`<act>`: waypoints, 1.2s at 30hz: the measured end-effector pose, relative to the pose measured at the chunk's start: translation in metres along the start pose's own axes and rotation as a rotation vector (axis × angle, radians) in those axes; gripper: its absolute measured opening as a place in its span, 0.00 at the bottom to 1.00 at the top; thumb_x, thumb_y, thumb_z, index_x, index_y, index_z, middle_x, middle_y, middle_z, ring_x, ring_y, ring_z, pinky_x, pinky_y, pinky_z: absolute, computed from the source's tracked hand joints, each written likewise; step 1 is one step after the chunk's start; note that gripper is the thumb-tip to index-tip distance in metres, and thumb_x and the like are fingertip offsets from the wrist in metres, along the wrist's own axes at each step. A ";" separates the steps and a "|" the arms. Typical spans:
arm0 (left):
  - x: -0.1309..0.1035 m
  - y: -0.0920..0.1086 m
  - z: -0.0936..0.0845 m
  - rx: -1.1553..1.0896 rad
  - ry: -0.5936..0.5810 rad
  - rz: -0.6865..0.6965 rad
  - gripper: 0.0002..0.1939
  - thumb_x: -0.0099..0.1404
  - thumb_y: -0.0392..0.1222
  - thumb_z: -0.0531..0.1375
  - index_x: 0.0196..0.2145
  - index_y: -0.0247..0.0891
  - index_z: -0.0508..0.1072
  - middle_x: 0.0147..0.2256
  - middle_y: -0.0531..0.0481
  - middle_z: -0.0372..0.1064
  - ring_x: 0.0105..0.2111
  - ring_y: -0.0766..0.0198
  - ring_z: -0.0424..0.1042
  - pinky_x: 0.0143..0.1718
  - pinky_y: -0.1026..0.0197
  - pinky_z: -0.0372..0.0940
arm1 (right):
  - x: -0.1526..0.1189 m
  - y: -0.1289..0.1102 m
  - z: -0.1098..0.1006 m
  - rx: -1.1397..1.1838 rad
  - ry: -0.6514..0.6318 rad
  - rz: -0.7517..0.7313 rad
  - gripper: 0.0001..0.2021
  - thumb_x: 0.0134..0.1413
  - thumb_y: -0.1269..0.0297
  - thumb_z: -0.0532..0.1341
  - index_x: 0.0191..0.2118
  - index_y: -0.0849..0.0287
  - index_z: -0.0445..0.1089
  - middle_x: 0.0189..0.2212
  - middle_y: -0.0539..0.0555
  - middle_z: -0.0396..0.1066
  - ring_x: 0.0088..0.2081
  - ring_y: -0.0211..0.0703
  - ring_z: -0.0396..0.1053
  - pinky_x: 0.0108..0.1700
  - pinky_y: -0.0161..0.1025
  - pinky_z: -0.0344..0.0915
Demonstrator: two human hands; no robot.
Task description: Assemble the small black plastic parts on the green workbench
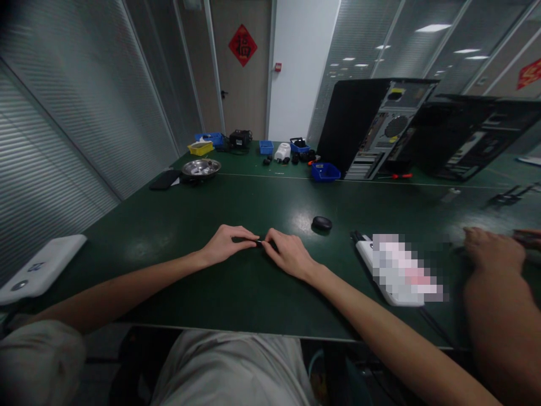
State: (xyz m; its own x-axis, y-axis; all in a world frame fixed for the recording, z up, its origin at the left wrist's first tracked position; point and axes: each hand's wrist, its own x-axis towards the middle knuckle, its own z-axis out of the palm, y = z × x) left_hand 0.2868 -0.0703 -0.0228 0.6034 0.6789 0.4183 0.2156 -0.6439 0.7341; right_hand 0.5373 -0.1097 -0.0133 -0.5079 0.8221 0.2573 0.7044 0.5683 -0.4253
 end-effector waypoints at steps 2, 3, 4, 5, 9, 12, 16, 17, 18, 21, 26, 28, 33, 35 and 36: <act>0.000 0.000 0.000 0.006 -0.003 0.014 0.12 0.70 0.43 0.66 0.49 0.40 0.83 0.46 0.46 0.80 0.45 0.59 0.78 0.50 0.58 0.70 | 0.000 0.000 -0.001 0.005 -0.010 -0.005 0.11 0.73 0.55 0.53 0.43 0.55 0.66 0.35 0.52 0.75 0.31 0.40 0.69 0.34 0.37 0.56; 0.000 0.000 0.001 0.025 -0.019 0.026 0.12 0.70 0.43 0.65 0.49 0.40 0.83 0.46 0.46 0.80 0.45 0.59 0.78 0.51 0.58 0.70 | 0.000 -0.001 -0.002 -0.012 -0.021 -0.015 0.10 0.73 0.56 0.53 0.43 0.55 0.66 0.35 0.52 0.75 0.31 0.41 0.69 0.34 0.37 0.56; 0.000 0.000 0.001 0.053 -0.043 0.042 0.12 0.71 0.43 0.65 0.49 0.41 0.83 0.46 0.46 0.80 0.46 0.59 0.77 0.51 0.57 0.70 | 0.000 -0.001 -0.002 -0.038 -0.030 -0.028 0.10 0.73 0.56 0.54 0.43 0.55 0.66 0.36 0.52 0.75 0.32 0.41 0.70 0.34 0.37 0.55; -0.001 0.000 0.002 0.083 -0.070 0.061 0.12 0.71 0.42 0.64 0.49 0.41 0.83 0.46 0.46 0.79 0.46 0.58 0.77 0.51 0.57 0.69 | 0.001 -0.002 -0.001 -0.067 -0.037 -0.042 0.09 0.72 0.56 0.54 0.44 0.55 0.66 0.36 0.52 0.75 0.32 0.42 0.70 0.34 0.37 0.55; -0.001 0.000 0.002 0.154 -0.144 0.097 0.13 0.73 0.42 0.62 0.52 0.42 0.82 0.48 0.46 0.78 0.49 0.58 0.75 0.53 0.56 0.68 | 0.000 -0.004 0.000 -0.116 -0.033 -0.065 0.09 0.73 0.57 0.54 0.44 0.55 0.66 0.38 0.52 0.75 0.34 0.42 0.71 0.35 0.38 0.55; 0.000 0.003 0.001 0.155 -0.152 0.061 0.15 0.73 0.44 0.62 0.55 0.41 0.80 0.46 0.45 0.78 0.46 0.58 0.74 0.50 0.57 0.68 | -0.001 -0.002 -0.001 -0.109 -0.022 -0.050 0.09 0.73 0.57 0.53 0.45 0.55 0.66 0.37 0.52 0.75 0.32 0.41 0.70 0.34 0.38 0.55; 0.001 0.009 0.001 0.225 -0.172 0.026 0.17 0.72 0.44 0.62 0.57 0.41 0.78 0.43 0.45 0.76 0.43 0.58 0.72 0.46 0.58 0.67 | -0.001 0.003 -0.007 -0.149 -0.018 -0.057 0.09 0.73 0.57 0.54 0.44 0.55 0.66 0.38 0.53 0.75 0.32 0.41 0.70 0.34 0.37 0.54; 0.001 0.011 0.001 0.250 -0.184 0.031 0.17 0.73 0.44 0.61 0.57 0.42 0.78 0.42 0.45 0.75 0.44 0.58 0.72 0.46 0.57 0.67 | -0.001 0.005 -0.007 -0.164 -0.024 -0.068 0.09 0.73 0.57 0.54 0.44 0.55 0.66 0.39 0.53 0.75 0.32 0.41 0.70 0.34 0.37 0.53; 0.000 0.012 0.002 0.274 -0.196 0.041 0.16 0.74 0.44 0.60 0.57 0.42 0.78 0.43 0.45 0.75 0.45 0.57 0.71 0.48 0.57 0.66 | -0.001 0.006 -0.008 -0.178 -0.030 -0.080 0.09 0.72 0.57 0.54 0.45 0.55 0.67 0.39 0.53 0.75 0.33 0.41 0.70 0.33 0.37 0.53; -0.001 0.017 0.004 0.340 -0.230 0.072 0.18 0.76 0.43 0.56 0.59 0.42 0.76 0.45 0.44 0.73 0.47 0.56 0.69 0.50 0.55 0.65 | -0.001 0.008 -0.008 -0.250 -0.045 -0.108 0.10 0.73 0.56 0.54 0.45 0.55 0.68 0.40 0.54 0.74 0.32 0.41 0.69 0.32 0.37 0.50; -0.002 0.022 0.004 0.402 -0.272 0.103 0.20 0.76 0.42 0.53 0.61 0.39 0.74 0.46 0.41 0.71 0.48 0.55 0.68 0.52 0.54 0.65 | -0.002 0.007 -0.016 -0.370 -0.084 -0.154 0.11 0.71 0.58 0.54 0.44 0.56 0.70 0.39 0.54 0.72 0.30 0.39 0.66 0.31 0.38 0.47; -0.003 0.022 0.000 0.386 -0.272 0.102 0.22 0.75 0.42 0.55 0.64 0.38 0.71 0.46 0.41 0.72 0.48 0.54 0.69 0.52 0.53 0.65 | -0.004 0.008 -0.022 -0.369 -0.096 -0.154 0.10 0.70 0.58 0.55 0.43 0.56 0.70 0.39 0.54 0.72 0.30 0.39 0.65 0.31 0.38 0.48; -0.004 0.019 -0.008 0.262 -0.270 0.102 0.15 0.72 0.42 0.61 0.55 0.42 0.77 0.46 0.43 0.75 0.48 0.55 0.71 0.52 0.53 0.67 | -0.005 0.018 -0.034 -0.316 -0.089 -0.079 0.07 0.66 0.59 0.59 0.40 0.55 0.71 0.38 0.54 0.73 0.31 0.40 0.67 0.32 0.38 0.51; -0.002 0.019 -0.004 0.239 -0.250 0.123 0.12 0.72 0.41 0.61 0.51 0.42 0.79 0.50 0.43 0.74 0.52 0.55 0.71 0.56 0.52 0.66 | -0.005 0.022 -0.034 -0.293 -0.066 -0.045 0.08 0.66 0.59 0.59 0.40 0.56 0.72 0.39 0.54 0.73 0.33 0.41 0.68 0.33 0.38 0.52; -0.001 0.020 0.000 0.238 -0.235 0.127 0.12 0.73 0.40 0.61 0.51 0.42 0.79 0.53 0.43 0.74 0.55 0.55 0.70 0.58 0.51 0.65 | -0.004 0.024 -0.034 -0.281 -0.060 -0.037 0.07 0.66 0.59 0.60 0.40 0.56 0.72 0.39 0.54 0.74 0.33 0.41 0.68 0.34 0.38 0.53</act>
State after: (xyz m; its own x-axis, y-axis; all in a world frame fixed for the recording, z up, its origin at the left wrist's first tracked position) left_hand 0.2902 -0.0839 -0.0086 0.7912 0.5061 0.3433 0.2838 -0.8011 0.5270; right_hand 0.5729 -0.0988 0.0048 -0.5586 0.8017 0.2129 0.7903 0.5923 -0.1567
